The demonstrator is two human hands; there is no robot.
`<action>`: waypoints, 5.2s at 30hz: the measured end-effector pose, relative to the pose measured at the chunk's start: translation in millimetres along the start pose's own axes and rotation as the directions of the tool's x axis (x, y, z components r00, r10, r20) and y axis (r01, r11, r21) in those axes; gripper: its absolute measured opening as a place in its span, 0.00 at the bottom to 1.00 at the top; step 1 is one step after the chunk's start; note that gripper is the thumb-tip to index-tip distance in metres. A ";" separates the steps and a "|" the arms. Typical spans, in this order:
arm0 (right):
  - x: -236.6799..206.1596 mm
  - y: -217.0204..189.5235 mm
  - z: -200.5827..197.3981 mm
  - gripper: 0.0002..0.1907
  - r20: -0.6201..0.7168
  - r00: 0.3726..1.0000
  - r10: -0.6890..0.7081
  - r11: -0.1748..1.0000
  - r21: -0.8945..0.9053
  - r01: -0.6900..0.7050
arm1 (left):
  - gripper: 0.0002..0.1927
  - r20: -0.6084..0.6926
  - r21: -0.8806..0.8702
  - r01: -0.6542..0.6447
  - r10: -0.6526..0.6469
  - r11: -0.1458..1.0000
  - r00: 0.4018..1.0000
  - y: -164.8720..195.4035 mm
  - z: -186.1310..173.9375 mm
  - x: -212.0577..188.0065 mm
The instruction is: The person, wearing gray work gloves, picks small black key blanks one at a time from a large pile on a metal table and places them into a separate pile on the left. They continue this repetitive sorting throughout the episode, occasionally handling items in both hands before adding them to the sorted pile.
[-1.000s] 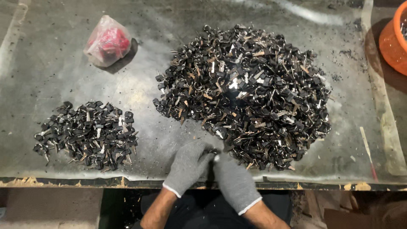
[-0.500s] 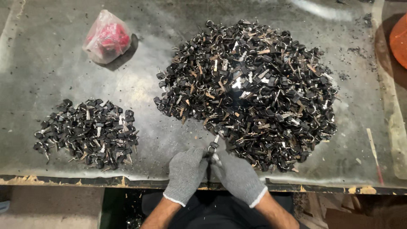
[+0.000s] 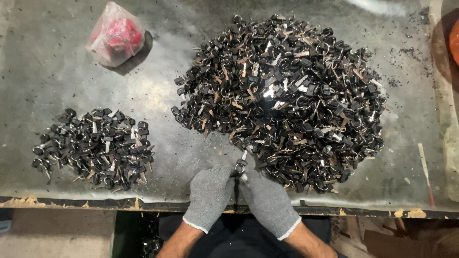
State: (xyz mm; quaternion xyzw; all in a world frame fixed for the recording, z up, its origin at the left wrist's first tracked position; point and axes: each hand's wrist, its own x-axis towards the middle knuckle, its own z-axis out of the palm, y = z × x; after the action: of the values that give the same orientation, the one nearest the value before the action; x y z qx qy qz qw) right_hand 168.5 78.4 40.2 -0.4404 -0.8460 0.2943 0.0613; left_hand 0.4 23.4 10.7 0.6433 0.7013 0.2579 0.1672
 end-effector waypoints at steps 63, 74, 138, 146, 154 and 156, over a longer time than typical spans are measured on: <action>7.3 7.9 7.9 0.13 0.106 0.992 0.064 0.987 -0.153 -0.048 | 0.17 -0.021 0.134 -0.170 0.174 0.976 0.985 -0.7 9.7 -9.7; -3.7 -6.7 19.1 0.08 -0.070 0.995 -0.066 0.912 -0.409 0.031 | 0.24 -0.054 -0.029 -0.060 0.059 0.998 0.997 0.5 7.3 -13.2; -2.8 1.7 6.4 0.07 0.014 0.997 -0.074 0.985 -0.153 0.076 | 0.08 -0.311 0.018 -0.110 0.110 0.994 0.944 -1.4 2.6 -20.9; -6.1 8.2 9.1 0.11 0.026 0.999 -0.038 0.991 -0.128 0.041 | 0.04 -0.556 -0.216 0.093 -0.200 0.972 0.807 3.6 -20.2 -2.6; -5.7 12.2 19.5 0.18 0.088 0.995 0.036 0.988 -0.152 -0.022 | 0.09 -0.201 -0.182 0.070 -0.107 0.981 0.974 15.9 -7.4 69.9; -9.4 15.5 19.3 0.14 0.104 0.989 -0.102 0.931 -0.340 0.132 | 0.07 -0.220 -0.320 0.008 -0.082 0.947 0.972 19.3 -5.8 49.3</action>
State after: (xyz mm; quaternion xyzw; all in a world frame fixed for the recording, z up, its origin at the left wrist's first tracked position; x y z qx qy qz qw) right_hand 178.1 69.3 17.3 -0.3804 -0.9110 0.1552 -0.0353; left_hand 7.2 72.0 31.3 0.5573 0.6800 0.4363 0.1915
